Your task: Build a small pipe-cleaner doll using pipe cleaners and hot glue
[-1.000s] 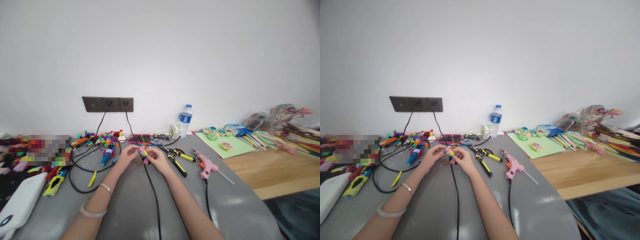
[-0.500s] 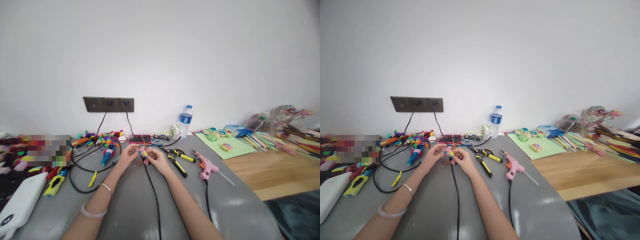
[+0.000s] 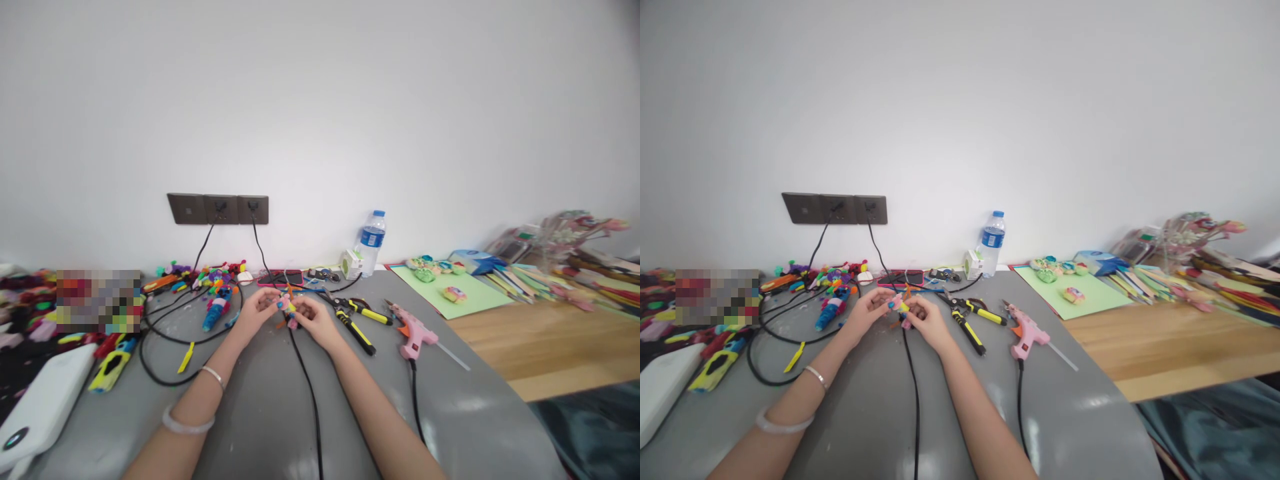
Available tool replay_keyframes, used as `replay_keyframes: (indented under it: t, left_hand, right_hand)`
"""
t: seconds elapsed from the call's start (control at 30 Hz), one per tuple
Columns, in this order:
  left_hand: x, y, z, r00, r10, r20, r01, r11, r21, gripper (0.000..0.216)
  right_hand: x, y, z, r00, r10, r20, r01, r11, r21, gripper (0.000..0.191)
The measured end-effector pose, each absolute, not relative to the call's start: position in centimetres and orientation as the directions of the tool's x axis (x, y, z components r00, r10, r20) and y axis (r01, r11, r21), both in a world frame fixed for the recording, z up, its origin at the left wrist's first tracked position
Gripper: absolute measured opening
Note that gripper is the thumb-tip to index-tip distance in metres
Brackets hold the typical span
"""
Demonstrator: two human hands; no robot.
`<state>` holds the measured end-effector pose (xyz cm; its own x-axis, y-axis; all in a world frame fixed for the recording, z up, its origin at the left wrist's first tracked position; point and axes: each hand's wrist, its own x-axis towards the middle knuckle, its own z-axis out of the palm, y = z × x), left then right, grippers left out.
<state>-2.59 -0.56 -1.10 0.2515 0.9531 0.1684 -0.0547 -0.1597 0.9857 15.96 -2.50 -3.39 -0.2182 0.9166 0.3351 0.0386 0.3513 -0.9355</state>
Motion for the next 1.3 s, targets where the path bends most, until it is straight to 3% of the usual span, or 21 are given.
replay_keyframes:
  t: [0.17, 0.47, 0.73, 1.1, 1.3]
  left_hand:
    - [-2.55, -0.48, -1.01, 0.226, 0.95, 0.217, -0.026, -0.217, 0.976, 0.034]
    - [-2.65, -0.43, -1.21, 0.221, 0.955, 0.198, -0.04, -0.194, 0.98, 0.033]
    - [-2.57, -0.39, -1.26, 0.205, 0.941, 0.268, 0.028, -0.28, 0.96, 0.028]
    - [-2.84, -0.48, -1.17, 0.167, 0.958, 0.232, -0.044, -0.228, 0.973, 0.031]
    - [-2.83, -0.33, -1.66, 0.223, 0.932, 0.285, 0.051, -0.303, 0.951, 0.031]
  right_hand:
    - [15.95, -2.55, -3.33, -0.209, 0.915, 0.345, 0.084, 0.369, -0.926, 0.029]
    - [16.03, -2.55, -3.35, -0.23, 0.919, 0.32, 0.016, 0.332, -0.943, 0.036]
    - [15.96, -2.61, -3.17, -0.224, 0.921, 0.319, 0.088, 0.345, -0.935, 0.033]
    - [16.18, -2.11, -3.94, -0.223, 0.929, 0.294, -0.126, 0.272, -0.954, 0.038]
    - [16.24, -2.06, -3.39, -0.121, 0.953, 0.277, -0.2, 0.249, -0.947, 0.032]
